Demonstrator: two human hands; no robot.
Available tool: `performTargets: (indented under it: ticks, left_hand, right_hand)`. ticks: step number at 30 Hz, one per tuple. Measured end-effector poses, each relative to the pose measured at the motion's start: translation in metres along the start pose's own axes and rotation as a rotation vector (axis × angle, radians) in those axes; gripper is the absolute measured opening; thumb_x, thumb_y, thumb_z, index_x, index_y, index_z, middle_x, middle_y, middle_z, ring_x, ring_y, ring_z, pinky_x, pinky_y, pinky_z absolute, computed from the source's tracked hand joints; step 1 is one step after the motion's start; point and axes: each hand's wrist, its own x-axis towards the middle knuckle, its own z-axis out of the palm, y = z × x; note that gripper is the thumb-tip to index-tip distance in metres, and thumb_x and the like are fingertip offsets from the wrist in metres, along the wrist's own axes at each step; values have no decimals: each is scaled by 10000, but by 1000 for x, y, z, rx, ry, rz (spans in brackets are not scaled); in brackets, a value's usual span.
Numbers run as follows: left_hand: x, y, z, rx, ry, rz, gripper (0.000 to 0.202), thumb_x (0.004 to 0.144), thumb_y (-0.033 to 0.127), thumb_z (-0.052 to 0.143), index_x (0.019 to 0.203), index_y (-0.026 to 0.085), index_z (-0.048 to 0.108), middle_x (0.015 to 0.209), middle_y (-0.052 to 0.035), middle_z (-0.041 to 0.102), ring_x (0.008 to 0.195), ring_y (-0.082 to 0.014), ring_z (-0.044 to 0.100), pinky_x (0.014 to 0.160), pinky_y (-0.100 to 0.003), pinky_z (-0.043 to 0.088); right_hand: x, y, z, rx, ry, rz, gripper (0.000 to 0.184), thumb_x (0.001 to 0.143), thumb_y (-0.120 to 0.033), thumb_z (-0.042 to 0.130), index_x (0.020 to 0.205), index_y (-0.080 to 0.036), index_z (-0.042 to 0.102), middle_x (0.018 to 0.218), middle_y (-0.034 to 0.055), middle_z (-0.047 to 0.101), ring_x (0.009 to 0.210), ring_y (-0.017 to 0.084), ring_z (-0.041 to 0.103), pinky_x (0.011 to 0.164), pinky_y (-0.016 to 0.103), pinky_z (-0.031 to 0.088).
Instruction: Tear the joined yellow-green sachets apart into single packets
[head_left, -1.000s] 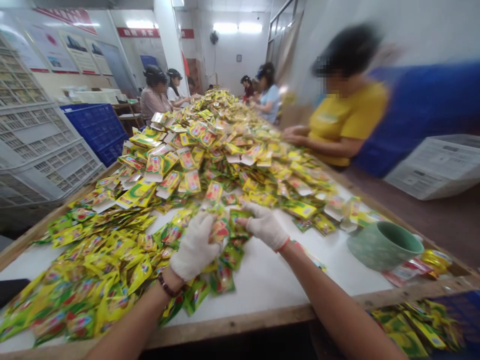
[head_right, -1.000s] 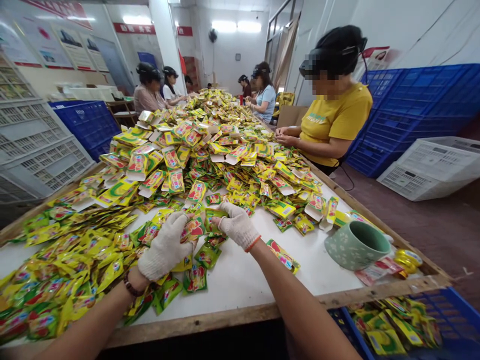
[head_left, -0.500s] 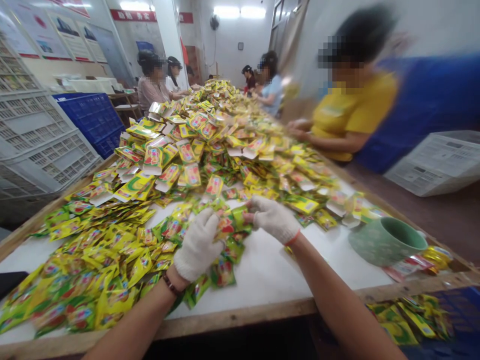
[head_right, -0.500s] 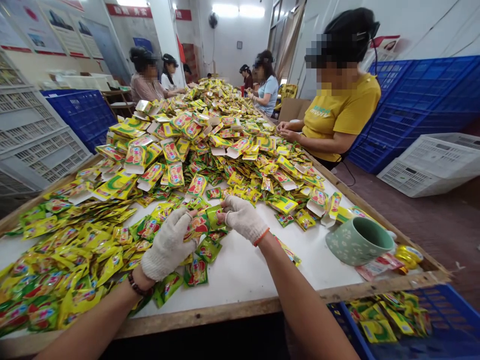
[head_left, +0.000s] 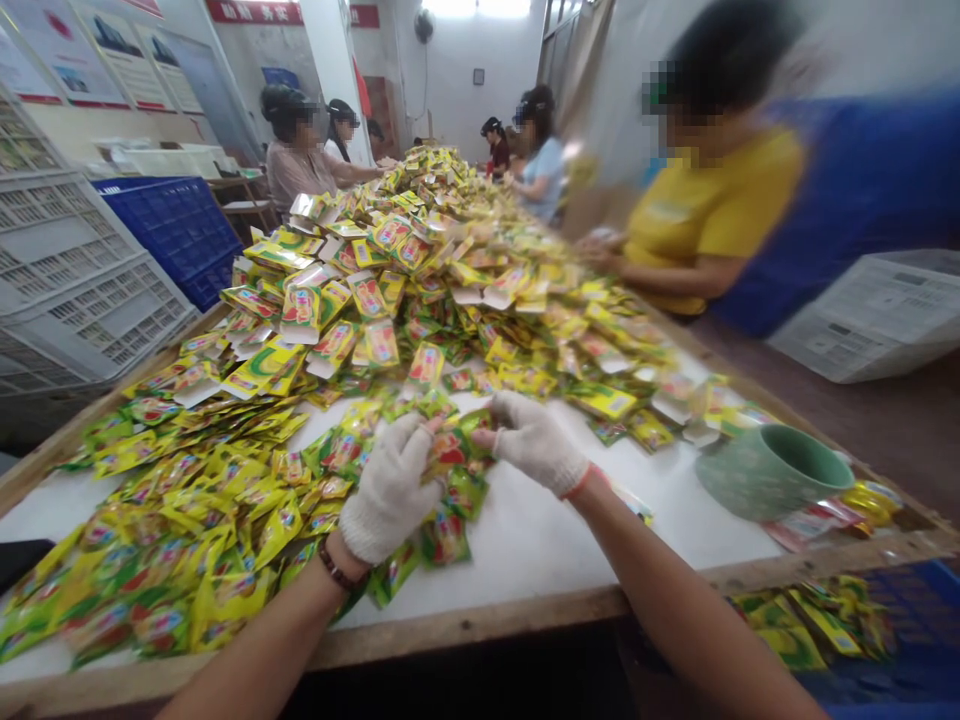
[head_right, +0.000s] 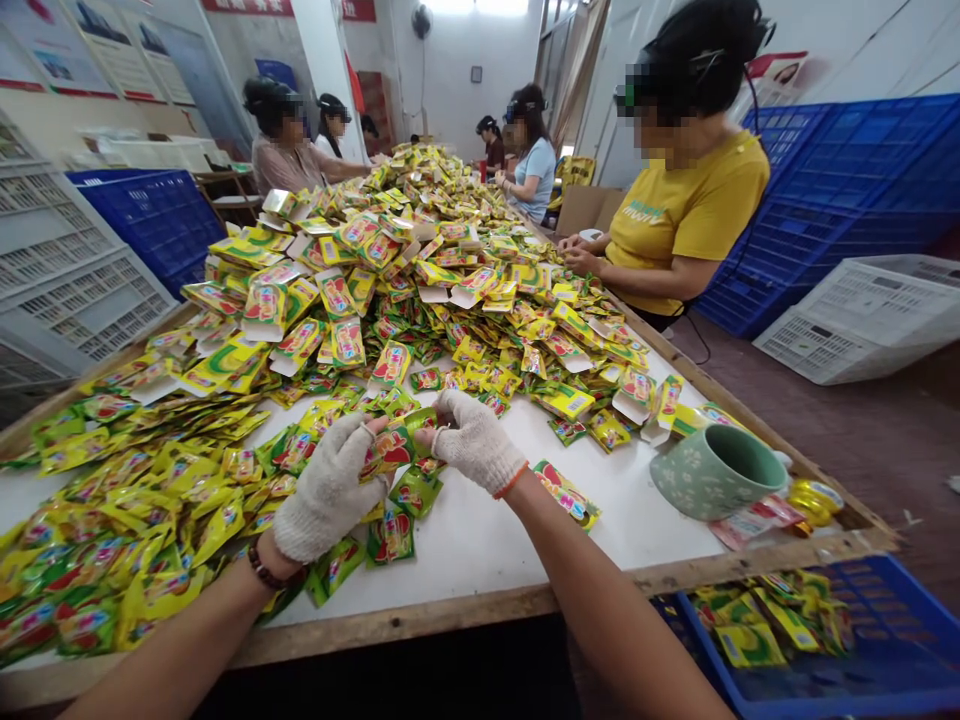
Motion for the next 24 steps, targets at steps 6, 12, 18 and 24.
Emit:
performTargets:
  ticks: [6,12,18,24]
  left_hand:
    - [-3,2,0,-14,4,34,512,732,196,624,1219,119,489,1131,-155,544,1046,-294,553,888,-421,519]
    - [-5,4,4,-49,-14,13,556,735,180,615,1267,147,460,1151,-144,532,1062,-286,547,920,-426,504]
    - [-4,5,4,-19,-29,-51,587,721,171,619,1285,159,459,1116,-135,553,1047,-292,561,907,-429,503]
    - [-6,6,4,-41,-34,-34,562,703,132,606,1251,150,484,1157,-147,535,1072,-297,544,928,-439,498]
  right_hand:
    - [3,1,3,4,-6,143,306,657,-239,692,844,-217,451,583,-87,501,487,96,495,437,203,405]
    - [2,-3,13,169,-40,187,327,680,-227,646,861,-232,373,581,-108,495,454,78,472,422,188,393]
    - [-4,-2,11,33,91,38,282,688,-305,656,836,-215,433,700,-55,494,600,109,483,515,231,429]
    - [-3,-1,12,-212,135,-66,143,704,-207,594,706,-211,452,651,-45,467,609,117,439,543,234,397]
